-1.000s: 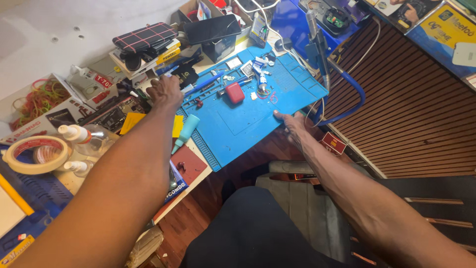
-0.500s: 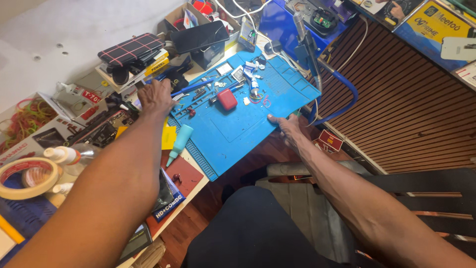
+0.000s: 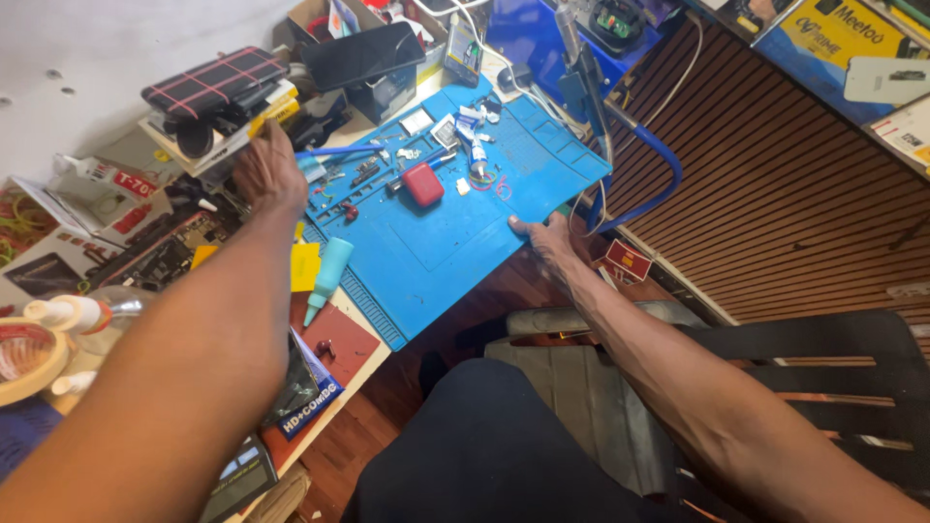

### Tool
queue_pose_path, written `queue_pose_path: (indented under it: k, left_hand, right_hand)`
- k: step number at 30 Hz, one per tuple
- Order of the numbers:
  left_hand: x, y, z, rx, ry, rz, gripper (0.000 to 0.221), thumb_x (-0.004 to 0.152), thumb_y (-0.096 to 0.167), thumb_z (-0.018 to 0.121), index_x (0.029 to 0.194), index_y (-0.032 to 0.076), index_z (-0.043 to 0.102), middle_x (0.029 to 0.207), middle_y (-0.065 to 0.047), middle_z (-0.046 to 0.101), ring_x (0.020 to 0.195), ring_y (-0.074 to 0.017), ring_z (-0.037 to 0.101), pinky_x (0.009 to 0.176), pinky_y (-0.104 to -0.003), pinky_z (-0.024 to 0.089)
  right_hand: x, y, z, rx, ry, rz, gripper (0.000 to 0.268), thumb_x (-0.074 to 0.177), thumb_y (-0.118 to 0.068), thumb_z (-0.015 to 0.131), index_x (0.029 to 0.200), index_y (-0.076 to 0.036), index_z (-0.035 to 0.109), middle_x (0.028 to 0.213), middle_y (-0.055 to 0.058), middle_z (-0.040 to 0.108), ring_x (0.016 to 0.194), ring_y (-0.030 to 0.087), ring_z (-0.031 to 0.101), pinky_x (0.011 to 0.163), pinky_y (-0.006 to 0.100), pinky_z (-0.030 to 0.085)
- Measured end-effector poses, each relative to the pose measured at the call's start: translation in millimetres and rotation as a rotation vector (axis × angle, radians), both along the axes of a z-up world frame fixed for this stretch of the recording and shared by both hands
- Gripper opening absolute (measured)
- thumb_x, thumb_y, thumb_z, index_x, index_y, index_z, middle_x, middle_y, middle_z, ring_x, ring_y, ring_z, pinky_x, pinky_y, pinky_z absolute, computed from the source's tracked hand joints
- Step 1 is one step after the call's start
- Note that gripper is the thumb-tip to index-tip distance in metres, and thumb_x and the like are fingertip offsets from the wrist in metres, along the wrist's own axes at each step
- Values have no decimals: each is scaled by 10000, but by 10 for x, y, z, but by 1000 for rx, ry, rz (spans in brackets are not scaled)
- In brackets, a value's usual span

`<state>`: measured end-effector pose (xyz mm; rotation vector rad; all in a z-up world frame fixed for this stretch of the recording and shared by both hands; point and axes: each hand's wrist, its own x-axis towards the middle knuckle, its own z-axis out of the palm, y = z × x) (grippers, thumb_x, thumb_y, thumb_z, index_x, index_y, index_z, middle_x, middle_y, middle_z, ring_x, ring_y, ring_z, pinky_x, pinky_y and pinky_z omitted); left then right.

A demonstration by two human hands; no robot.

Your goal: The person picks up a phone and uses a prying tool to separate the screen from the back casing, then uses a screwdriver to remove internal components.

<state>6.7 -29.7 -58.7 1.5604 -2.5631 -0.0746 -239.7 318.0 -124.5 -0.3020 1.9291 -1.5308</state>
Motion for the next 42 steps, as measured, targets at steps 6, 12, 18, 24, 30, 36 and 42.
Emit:
queue_pose_path:
  k: [6, 12, 18, 24, 30, 36, 42]
  left_hand:
    - [260, 236, 176, 2, 67, -42, 502, 918, 94, 739, 1346, 62, 480, 923, -223, 728, 839, -386, 742, 724, -501, 597]
    - [518, 491, 386, 85, 217, -133, 483, 978, 149, 719, 1389, 99, 469, 925, -191, 748, 847, -387, 750, 711, -523, 584]
    - [680, 512, 588, 487, -31, -326, 618, 679, 419, 929, 1126, 107, 638, 1041, -172, 753, 1002, -342, 726, 837, -484, 563]
    - [996, 822, 618, 525, -377, -342, 424, 596, 360, 975, 958, 206, 819, 1059, -74, 793, 1056, -280, 723, 899, -457, 527]
    - [1008, 869, 600, 440, -400, -173, 328, 710, 254, 940, 994, 138, 825, 1064, -100, 766, 1021, -295, 732, 903, -441, 575]
    - [694, 803, 406, 744, 205, 319, 354, 861, 186, 789, 1125, -40, 716, 1031, -197, 765, 802, -299, 776, 622, -379, 644]
    - [535, 881, 159, 362, 282, 129, 203, 900, 169, 757, 1069, 55, 760, 1127, -209, 703, 953, -372, 724, 837, -435, 604]
  right_hand:
    - [-64, -9, -4, 16, -45, -128, 352, 790, -88, 813, 1069, 10, 623, 848, 111, 681, 607, 167, 607, 453, 312, 436]
    - [-88, 19, -86, -83, 85, -52, 358, 833, -93, 836, 1118, 27, 657, 1001, 119, 709, 755, 144, 676, 616, 260, 552]
    - [-6, -21, -94, 102, -60, -30, 374, 842, -117, 804, 1144, 36, 646, 993, 158, 723, 810, 270, 712, 547, 337, 542]
    - [66, -33, -48, -39, -221, -5, 377, 879, 1, 707, 1219, 29, 547, 1096, 182, 687, 917, 319, 737, 701, 503, 693]
    - [22, 9, 29, -35, -263, 38, 488, 924, -14, 644, 1342, -49, 394, 1199, 205, 646, 948, 336, 743, 700, 506, 678]
    - [-81, 6, -26, -193, -419, -13, 376, 901, 110, 576, 1260, 29, 497, 1138, 176, 641, 999, 310, 714, 772, 541, 690]
    - [-167, 68, 94, -153, -477, 50, 294, 935, 72, 580, 1225, 40, 542, 1121, 194, 657, 1029, 330, 710, 835, 542, 618]
